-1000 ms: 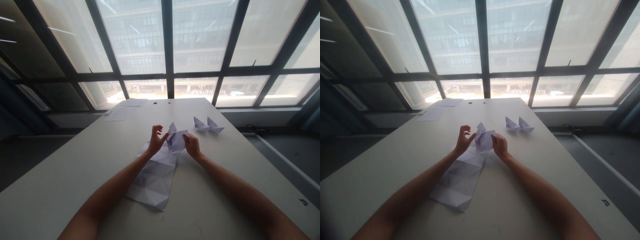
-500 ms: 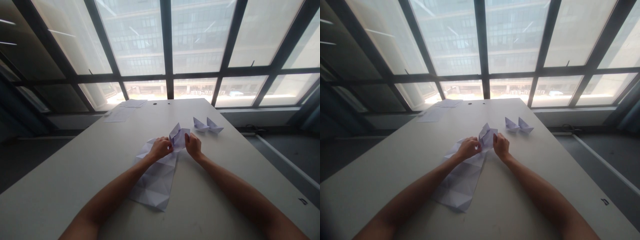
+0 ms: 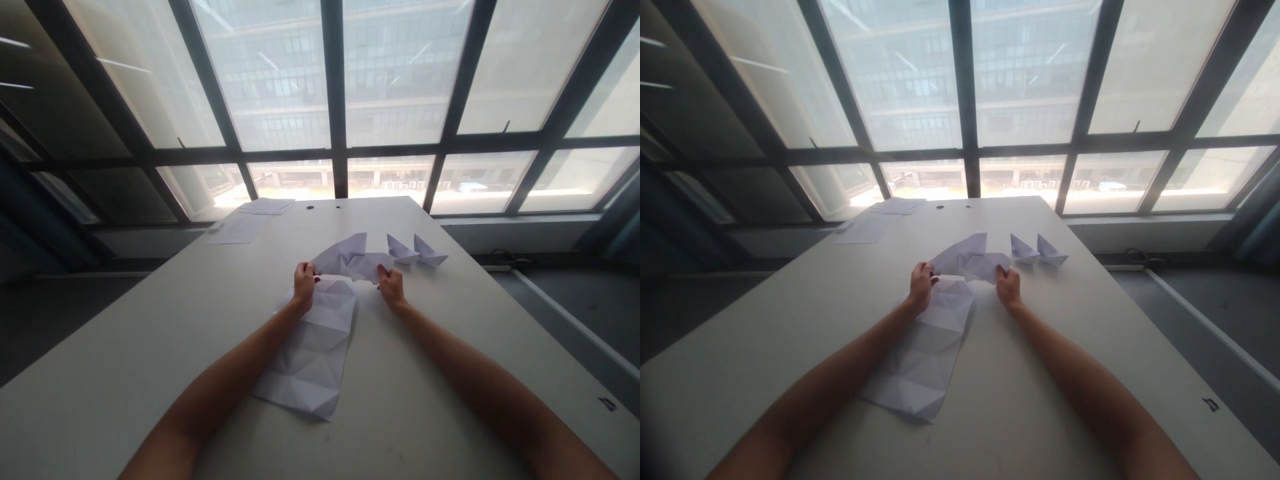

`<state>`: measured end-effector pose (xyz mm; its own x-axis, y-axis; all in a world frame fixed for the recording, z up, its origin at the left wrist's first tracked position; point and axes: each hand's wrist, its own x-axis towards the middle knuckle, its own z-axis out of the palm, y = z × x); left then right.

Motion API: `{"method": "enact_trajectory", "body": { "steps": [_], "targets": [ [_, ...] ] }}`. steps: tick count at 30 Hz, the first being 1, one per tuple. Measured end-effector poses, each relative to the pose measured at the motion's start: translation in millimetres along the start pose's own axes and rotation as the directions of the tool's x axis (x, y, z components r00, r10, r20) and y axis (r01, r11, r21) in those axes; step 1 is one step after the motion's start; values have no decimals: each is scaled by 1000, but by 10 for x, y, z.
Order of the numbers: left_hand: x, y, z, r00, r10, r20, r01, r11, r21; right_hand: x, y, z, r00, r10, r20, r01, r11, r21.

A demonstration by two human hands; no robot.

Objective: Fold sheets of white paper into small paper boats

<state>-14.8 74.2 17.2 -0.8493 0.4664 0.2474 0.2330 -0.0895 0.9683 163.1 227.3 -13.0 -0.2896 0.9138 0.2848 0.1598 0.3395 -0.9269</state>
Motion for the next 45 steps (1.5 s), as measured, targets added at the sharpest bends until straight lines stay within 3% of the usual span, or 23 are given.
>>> {"method": "enact_trajectory", "body": {
  "steps": [4, 7, 10, 14, 18, 22, 27, 34, 41, 43, 45],
  "targets": [
    [30, -5, -37, 1000, -19, 24, 18, 999, 49, -25, 34, 43, 995, 2, 96, -24, 972, 235],
    [63, 52, -71, 990, 111, 91, -127, 971, 201, -46, 35, 40, 991, -39, 129, 3, 962, 272],
    [111, 117, -118, 946, 193, 261, -283, 883, 374, -62, 5, 22, 975, -57, 213, -13, 950, 313],
    [143, 171, -155, 897, 108, 428, -300, 860, 412, -86, -49, 14, 945, -74, 319, -49, 931, 361],
    [120, 187, -139, 914, 119, 389, -286, 868, 406, -82, -46, 28, 922, -44, 386, -139, 890, 433],
    [108, 192, -112, 943, 154, 294, -268, 875, 404, -53, -10, 47, 921, 14, 388, -226, 833, 506],
    [134, 210, -110, 949, 185, 255, -281, 864, 418, -45, -15, 53, 916, 58, 397, -296, 766, 571],
    [119, 262, -115, 935, 259, 242, -347, 810, 474, -39, 1, 64, 936, 48, 348, -258, 767, 587],
    [72, 332, -104, 937, 286, 200, -347, 822, 451, -61, -54, 10, 945, 17, 327, -214, 787, 579],
    [80, 353, -128, 942, 211, 260, -301, 875, 380, -67, -69, -19, 929, -5, 369, -215, 805, 553],
    [90, 375, -164, 917, 35, 398, -147, 956, 255, -75, -78, -45, 901, -19, 434, -228, 830, 510]
  ]
}}
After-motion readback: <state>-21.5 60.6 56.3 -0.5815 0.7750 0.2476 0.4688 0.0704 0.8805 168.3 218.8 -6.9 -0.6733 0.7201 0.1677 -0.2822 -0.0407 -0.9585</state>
